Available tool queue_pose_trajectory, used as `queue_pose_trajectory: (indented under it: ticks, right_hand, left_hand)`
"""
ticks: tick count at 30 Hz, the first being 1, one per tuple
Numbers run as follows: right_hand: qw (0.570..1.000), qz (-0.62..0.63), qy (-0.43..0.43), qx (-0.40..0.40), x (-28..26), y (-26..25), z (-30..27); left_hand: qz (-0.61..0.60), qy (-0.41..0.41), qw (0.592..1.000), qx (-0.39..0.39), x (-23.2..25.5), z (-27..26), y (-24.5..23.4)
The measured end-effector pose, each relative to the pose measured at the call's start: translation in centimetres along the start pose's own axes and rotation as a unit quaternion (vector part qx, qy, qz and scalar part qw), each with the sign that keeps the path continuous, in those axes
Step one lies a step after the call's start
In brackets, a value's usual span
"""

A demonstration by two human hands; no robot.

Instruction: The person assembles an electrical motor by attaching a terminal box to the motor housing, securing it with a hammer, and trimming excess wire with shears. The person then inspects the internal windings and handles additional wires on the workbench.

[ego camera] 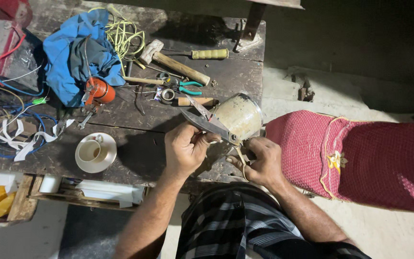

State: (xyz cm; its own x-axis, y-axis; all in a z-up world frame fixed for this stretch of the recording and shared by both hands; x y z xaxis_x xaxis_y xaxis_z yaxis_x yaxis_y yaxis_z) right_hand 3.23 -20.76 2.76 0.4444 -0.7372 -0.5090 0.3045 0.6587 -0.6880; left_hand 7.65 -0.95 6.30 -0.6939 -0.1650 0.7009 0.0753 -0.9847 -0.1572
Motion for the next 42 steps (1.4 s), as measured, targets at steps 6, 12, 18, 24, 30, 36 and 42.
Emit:
queue_pose_trajectory:
  ticks: [6,12,18,24,30,36,42]
  right_hand:
    - [0.998,0.021,-0.001,0.059,0.9,-0.9,0.4]
    - [0.966,0.115,0.21,0.094,8.8,-5.7,2.7]
    - [0.969,-0.134,0.185,-0.093,17.4,-1.0,9.6]
    - [0.962,-0.141,0.146,-0.182,23.3,4.1,14.2]
    - [0.924,-0.24,0.123,-0.271,27.6,11.8,17.0]
    - [0.904,-0.305,0.032,-0.297,30.9,17.9,16.9]
    - [0.907,-0.294,0.015,-0.3,32.0,17.3,17.3]
  left_hand:
    - [0.037,0.012,0.998,0.056,-0.1,-0.7,-0.2]
    - [-0.139,-0.119,0.982,0.04,-3.7,-1.6,0.2]
    - [-0.264,-0.175,0.946,0.068,-4.8,-2.7,-1.2]
    - [-0.114,-0.147,0.981,0.053,-2.9,-2.7,-1.5]
    - [-0.253,-0.247,0.926,0.131,-5.8,-3.5,-1.4]
    - [-0.422,-0.279,0.843,0.185,-6.9,-5.1,-1.0]
    - [-0.245,-0.208,0.942,0.099,-4.2,-4.5,-1.3]
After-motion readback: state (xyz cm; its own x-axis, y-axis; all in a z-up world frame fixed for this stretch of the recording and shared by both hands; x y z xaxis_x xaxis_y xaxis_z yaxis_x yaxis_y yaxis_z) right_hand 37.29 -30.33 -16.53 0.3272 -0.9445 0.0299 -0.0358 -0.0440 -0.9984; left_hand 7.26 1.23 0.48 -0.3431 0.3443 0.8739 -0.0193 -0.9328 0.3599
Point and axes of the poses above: each hand's wrist, its own z-axis towards the middle knuckle, its own y-axis out of the palm, x = y × z, the point moved 9 cm from there along z, towards the middle knuckle
